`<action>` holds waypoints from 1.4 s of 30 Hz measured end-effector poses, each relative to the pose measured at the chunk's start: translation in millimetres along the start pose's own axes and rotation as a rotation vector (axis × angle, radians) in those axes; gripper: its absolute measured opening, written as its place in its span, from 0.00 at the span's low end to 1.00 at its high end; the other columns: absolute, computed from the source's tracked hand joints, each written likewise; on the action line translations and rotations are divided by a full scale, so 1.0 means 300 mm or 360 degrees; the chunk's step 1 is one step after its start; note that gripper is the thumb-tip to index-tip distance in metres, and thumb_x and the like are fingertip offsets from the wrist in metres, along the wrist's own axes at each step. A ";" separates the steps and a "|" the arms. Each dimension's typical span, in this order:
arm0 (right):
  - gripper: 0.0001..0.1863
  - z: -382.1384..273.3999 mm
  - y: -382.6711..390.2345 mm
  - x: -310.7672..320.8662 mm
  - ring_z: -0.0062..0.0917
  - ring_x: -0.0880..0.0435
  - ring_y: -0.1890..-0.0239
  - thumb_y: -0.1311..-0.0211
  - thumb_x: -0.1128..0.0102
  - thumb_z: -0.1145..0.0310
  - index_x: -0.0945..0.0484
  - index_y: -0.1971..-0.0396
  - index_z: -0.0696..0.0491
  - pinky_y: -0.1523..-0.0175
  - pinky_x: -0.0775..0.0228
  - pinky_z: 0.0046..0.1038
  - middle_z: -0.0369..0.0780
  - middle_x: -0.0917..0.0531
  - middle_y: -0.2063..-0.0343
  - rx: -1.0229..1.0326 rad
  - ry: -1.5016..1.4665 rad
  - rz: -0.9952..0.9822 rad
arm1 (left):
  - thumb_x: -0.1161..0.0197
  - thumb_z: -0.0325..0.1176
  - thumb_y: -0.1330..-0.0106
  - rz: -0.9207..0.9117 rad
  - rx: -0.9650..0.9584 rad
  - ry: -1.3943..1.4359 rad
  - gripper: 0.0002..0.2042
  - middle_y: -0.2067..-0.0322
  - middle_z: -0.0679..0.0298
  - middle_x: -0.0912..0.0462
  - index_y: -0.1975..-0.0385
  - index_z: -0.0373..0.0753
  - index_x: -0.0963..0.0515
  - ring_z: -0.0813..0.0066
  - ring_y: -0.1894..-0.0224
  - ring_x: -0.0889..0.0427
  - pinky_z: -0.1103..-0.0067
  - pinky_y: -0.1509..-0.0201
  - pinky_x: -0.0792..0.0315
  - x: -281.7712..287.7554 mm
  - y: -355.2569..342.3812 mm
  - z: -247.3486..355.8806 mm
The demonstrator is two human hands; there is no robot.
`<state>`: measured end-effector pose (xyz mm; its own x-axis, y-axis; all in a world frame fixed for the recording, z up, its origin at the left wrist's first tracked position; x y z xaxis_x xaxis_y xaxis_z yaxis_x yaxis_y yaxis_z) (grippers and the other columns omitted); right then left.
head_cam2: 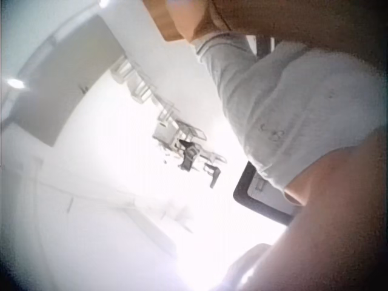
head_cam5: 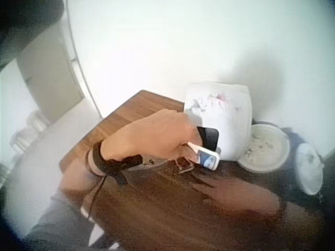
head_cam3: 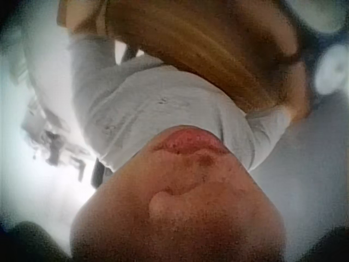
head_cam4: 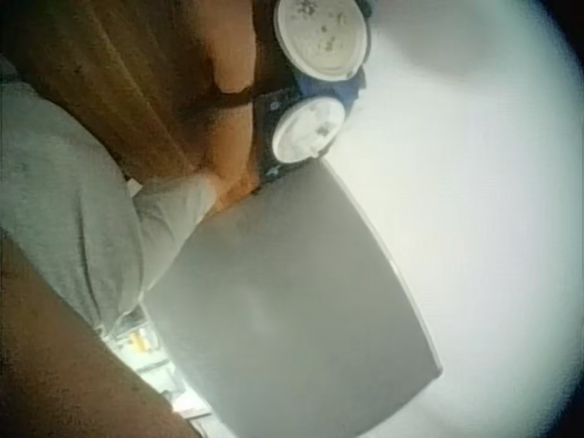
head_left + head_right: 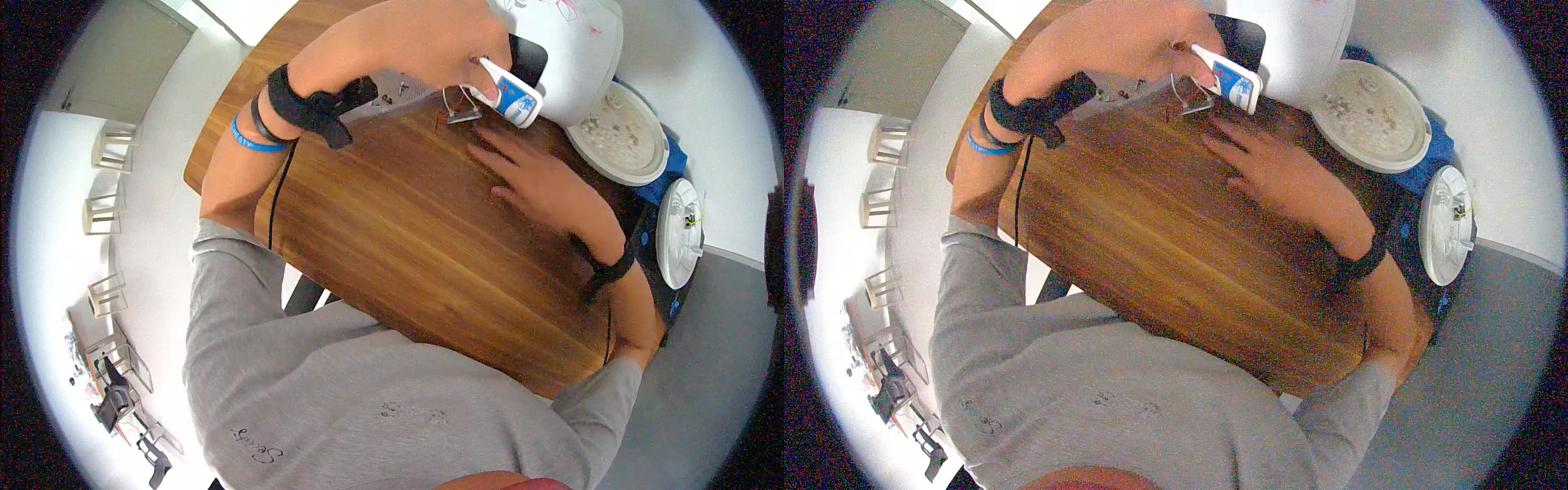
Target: The person repairs a white appliance by connecting internal wires and securing components with a screwdriver. They then attach a plastic cover to the appliance's exterior.
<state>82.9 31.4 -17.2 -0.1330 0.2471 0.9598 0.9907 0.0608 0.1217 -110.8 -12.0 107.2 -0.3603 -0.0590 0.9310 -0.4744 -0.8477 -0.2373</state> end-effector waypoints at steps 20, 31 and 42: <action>0.17 -0.094 -0.267 0.110 0.41 0.15 0.54 0.33 0.31 0.64 0.21 0.48 0.53 0.51 0.18 0.40 0.42 0.22 0.49 0.0542 -0.0002 0.0325 | 0.27 0.30 0.38 -0.0298 0.0042 0.0013 0.07 0.74 0.49 0.14 0.69 0.31 0.14 0.53 0.72 0.15 0.64 0.66 0.24 0.071 -0.040 -0.076; 0.11 -0.033 0.196 0.092 0.43 0.18 0.52 0.36 0.32 0.65 0.20 0.61 0.55 0.50 0.20 0.43 0.43 0.20 0.57 -0.0148 0.0060 -0.0112 | 0.25 0.29 0.39 -0.0127 0.0063 0.0095 0.06 0.70 0.53 0.12 0.65 0.34 0.12 0.61 0.70 0.14 0.70 0.64 0.23 0.029 -0.041 -0.052; 0.15 -0.040 0.395 0.112 0.44 0.19 0.42 0.40 0.33 0.70 0.18 0.53 0.55 0.34 0.24 0.41 0.42 0.19 0.43 -0.0297 0.0470 0.0358 | 0.28 0.25 0.32 -0.0291 0.0207 0.0276 0.06 0.71 0.56 0.10 0.59 0.31 0.11 0.77 0.80 0.14 0.82 0.80 0.22 -0.024 -0.088 -0.008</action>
<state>196.3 35.2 32.6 0.0743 -0.0554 0.9957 0.9859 -0.1464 -0.0817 -97.6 12.2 106.0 -0.4157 0.1826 0.8910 -0.4413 -0.8971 -0.0221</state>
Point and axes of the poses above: each hand's wrist, its own y-axis away from the middle knuckle, its own x-axis out of the back of the hand, z = x × y, the point moved 5 cm from there along -y, towards the middle knuckle
